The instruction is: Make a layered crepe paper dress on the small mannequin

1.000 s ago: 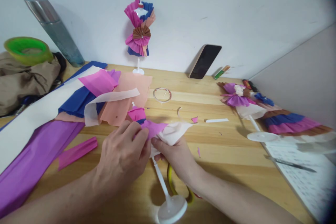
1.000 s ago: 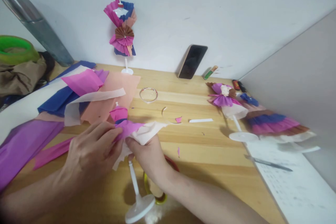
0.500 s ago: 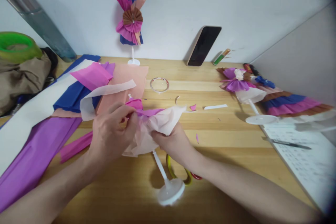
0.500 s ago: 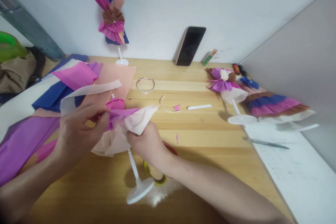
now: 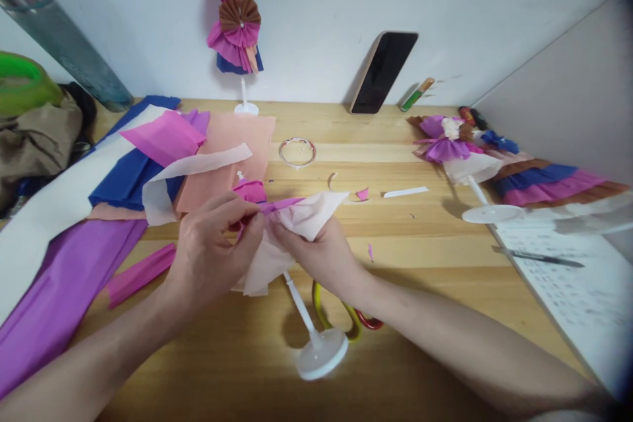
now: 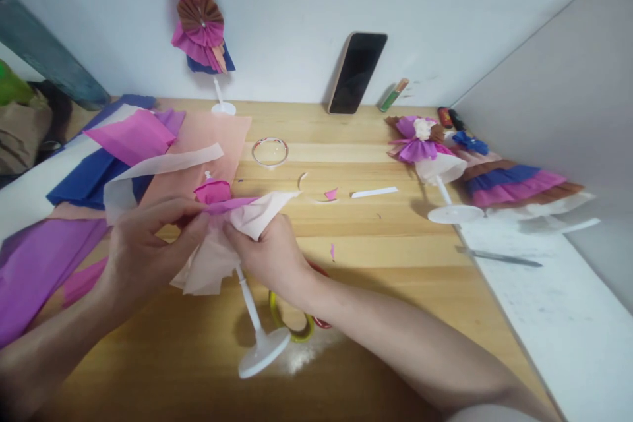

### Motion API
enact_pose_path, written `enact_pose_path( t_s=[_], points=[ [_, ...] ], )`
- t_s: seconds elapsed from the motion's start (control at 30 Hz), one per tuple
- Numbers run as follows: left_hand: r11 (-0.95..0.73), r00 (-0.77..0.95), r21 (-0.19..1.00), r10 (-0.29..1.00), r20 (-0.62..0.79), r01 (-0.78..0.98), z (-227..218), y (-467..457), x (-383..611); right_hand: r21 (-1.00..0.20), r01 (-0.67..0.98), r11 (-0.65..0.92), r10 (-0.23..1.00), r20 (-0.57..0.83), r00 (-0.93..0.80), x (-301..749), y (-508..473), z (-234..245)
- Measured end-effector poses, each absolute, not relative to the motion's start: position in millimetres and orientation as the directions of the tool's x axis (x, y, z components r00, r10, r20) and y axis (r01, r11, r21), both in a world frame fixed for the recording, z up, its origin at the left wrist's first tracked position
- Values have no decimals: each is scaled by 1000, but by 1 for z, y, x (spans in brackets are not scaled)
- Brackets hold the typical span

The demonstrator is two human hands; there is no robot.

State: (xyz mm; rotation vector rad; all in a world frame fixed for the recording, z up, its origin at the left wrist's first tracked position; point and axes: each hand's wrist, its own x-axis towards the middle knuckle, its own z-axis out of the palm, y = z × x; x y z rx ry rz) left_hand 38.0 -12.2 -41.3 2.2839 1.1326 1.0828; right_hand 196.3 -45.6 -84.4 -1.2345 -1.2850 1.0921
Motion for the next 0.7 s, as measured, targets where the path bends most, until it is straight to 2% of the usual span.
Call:
enact_pose_path(
  t_s=[0.17, 0.37, 0.5, 0.63, 0.7],
  points=[
    [-559, 384, 666, 828, 409, 494, -43, -12, 39, -968, 237, 85, 994, 97, 40, 198, -45, -89],
    [-555, 409, 693, 825, 389, 461, -44, -14, 42, -952, 290, 92, 994, 105, 27, 196, -40, -94],
    [-581, 413, 670, 809, 418, 461, -45, -14, 43, -950, 300, 82, 996, 85, -3, 195, -44, -86],
    [-589, 431, 651, 804, 411, 478, -44, -14, 40, -926, 375, 43, 996, 9, -93, 195, -53, -72],
    [-606, 443, 616, 793, 418, 503, -43, -16, 39, -936, 352, 1, 988, -53, -144, 195, -57, -67]
  ],
)
